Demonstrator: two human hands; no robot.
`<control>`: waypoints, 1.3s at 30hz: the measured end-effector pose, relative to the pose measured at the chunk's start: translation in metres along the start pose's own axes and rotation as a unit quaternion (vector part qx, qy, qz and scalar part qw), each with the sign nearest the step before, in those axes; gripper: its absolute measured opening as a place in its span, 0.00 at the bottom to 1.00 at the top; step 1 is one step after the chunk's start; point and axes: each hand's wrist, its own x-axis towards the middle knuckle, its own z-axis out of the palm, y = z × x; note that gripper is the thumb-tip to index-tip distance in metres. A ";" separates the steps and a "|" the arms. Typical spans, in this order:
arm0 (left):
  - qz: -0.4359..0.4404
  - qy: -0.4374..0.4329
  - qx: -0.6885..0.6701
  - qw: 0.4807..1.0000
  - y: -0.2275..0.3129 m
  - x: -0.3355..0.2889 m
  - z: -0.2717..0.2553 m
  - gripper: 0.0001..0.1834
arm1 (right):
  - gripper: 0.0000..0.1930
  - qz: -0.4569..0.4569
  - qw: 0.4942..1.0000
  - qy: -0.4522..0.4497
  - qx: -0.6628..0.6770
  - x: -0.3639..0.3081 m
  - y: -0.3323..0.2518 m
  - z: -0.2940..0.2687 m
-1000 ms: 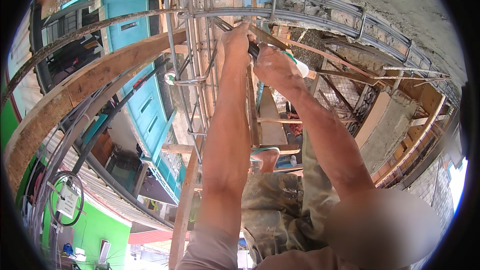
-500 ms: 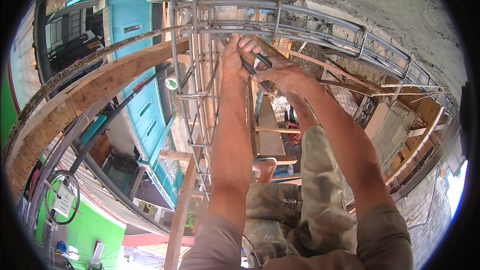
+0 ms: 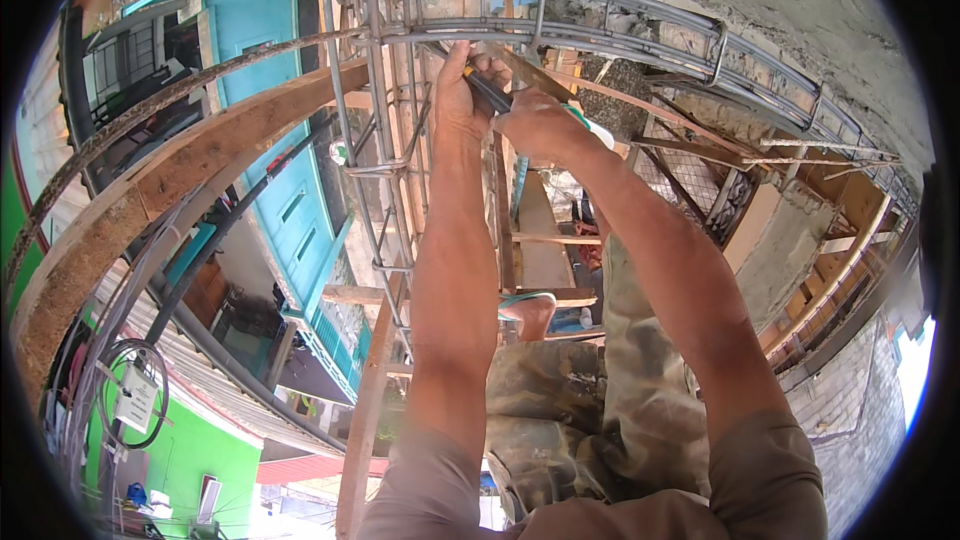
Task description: The person stands on scaffolding at a construction site and uses pliers to twist wire ties around intersecting rebar rods, securing them together. The person repeatedly reaches for wire ties and twists them to fasten the rebar grid.
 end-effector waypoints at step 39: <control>0.051 0.208 0.296 0.931 0.009 -0.006 0.031 0.11 | 0.19 0.084 0.986 0.026 0.143 -0.022 -0.006 0.015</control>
